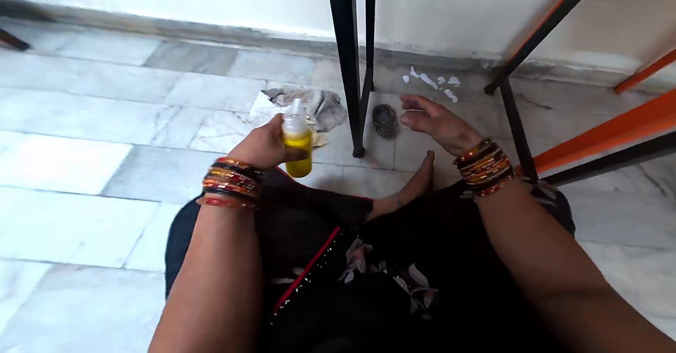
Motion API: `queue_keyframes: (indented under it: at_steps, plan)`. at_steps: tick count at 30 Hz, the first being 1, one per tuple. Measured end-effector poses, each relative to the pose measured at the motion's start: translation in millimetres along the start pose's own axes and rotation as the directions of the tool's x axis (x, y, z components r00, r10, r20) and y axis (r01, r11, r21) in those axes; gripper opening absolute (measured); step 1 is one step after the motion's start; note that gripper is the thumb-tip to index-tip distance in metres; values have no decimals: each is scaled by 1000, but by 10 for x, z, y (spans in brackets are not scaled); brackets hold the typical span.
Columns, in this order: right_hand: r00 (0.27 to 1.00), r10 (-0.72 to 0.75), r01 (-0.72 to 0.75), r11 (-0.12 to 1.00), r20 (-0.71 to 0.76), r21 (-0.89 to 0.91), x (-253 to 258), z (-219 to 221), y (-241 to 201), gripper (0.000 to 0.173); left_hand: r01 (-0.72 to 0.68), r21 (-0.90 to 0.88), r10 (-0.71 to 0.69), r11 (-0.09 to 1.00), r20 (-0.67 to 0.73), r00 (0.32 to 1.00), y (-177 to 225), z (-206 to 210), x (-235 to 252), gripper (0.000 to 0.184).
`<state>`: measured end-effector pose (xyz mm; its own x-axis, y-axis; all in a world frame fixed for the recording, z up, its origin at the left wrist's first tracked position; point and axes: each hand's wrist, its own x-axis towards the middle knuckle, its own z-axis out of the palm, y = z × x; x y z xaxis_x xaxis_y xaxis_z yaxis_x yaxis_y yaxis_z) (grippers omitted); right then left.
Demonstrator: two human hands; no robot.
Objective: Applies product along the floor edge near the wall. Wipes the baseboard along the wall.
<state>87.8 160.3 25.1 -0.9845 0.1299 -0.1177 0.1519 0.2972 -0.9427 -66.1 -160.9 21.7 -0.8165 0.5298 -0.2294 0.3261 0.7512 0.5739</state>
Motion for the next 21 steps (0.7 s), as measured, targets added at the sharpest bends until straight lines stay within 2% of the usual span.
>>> queue_keyframes:
  at_steps: [2,4,7,10,16,19,21]
  plan:
    - [997,58,-55,997,-42,57,-4,-75,-9,55,173,-64,-181,983,-170,969,-282,-159,83,78]
    - [992,95,-88,992,-79,92,-10,-121,-16,52,301,-190,-349,934,-315,883,-460,-232,186,82]
    - [990,101,-90,990,-98,113,-33,-165,-6,50,393,-361,-522,846,-414,746,-643,-257,370,90]
    - [989,103,-93,991,-106,97,-46,-219,32,50,424,-461,-617,780,-451,644,-816,-281,450,92]
    - [977,148,-140,988,-152,60,-44,-322,141,49,588,-485,-760,648,-465,454,-1119,-238,440,92]
    - [975,149,-145,989,-166,36,-7,-332,181,50,695,-409,-797,591,-427,427,-1142,-205,500,80]
    - [975,158,-159,987,-157,5,3,-334,208,50,768,-284,-797,573,-410,443,-1160,-199,526,72]
